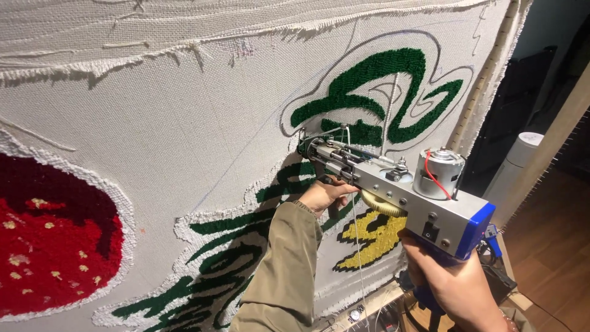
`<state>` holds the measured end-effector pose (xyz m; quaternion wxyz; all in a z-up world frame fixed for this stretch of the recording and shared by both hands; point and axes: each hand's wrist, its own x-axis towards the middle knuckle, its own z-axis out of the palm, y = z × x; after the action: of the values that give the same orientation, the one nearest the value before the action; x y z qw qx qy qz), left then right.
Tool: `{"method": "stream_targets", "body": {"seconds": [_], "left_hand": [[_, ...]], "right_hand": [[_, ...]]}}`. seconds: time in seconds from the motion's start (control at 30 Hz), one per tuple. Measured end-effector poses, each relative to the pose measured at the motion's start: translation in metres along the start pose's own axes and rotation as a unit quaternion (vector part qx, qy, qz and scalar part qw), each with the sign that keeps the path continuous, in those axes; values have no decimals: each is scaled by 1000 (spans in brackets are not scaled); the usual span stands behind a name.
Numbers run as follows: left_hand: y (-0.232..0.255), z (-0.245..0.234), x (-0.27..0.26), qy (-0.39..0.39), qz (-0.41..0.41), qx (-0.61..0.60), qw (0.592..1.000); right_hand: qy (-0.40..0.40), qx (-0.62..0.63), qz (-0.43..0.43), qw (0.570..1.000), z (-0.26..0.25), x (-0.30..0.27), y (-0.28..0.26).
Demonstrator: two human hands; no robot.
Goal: Using a tufting gun to fill in a green outline on a rug canvas.
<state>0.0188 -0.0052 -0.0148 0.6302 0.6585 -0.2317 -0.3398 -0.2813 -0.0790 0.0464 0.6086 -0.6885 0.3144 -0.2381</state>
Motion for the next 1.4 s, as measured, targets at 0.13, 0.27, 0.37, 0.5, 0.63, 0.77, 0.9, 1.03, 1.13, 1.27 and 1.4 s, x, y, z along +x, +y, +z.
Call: {"method": "stream_targets", "body": {"seconds": [0.13, 0.27, 0.37, 0.5, 0.63, 0.77, 0.9, 1.03, 1.13, 1.27, 1.4], "left_hand": [[-7, -3, 10, 2, 26, -4, 1000], [-7, -4, 12, 3, 2, 25, 1000], [-12, -6, 18, 30, -23, 54, 998], [-8, -8, 16, 49, -57, 58, 995], [-10, -6, 16, 12, 58, -44, 997], [-1, -8, 16, 24, 52, -55, 997], [-4, -13, 17, 16, 81, -20, 996], [20, -4, -7, -8, 52, 2, 999], [42, 5, -40, -50, 26, 64, 996], [41, 14, -51, -57, 8, 106, 993], [39, 30, -71, -116, 64, 14, 991]], "right_hand": [[10, 27, 17, 999, 3, -2, -4], [0, 37, 7, 999, 5, -5, -12], [11, 40, 15, 999, 6, -1, 1], [14, 48, 34, 998, 10, -7, -14], [24, 43, 41, 998, 11, -6, -14], [45, 101, 51, 993, 16, -8, -19], [31, 120, 59, 991, 14, -5, -4], [88, 126, 138, 978, 21, -28, -53], [104, 105, 171, 974, 14, -28, -46], [90, 117, 60, 987, -13, -8, 5], [69, 161, 34, 984, -39, -2, 31]]}}
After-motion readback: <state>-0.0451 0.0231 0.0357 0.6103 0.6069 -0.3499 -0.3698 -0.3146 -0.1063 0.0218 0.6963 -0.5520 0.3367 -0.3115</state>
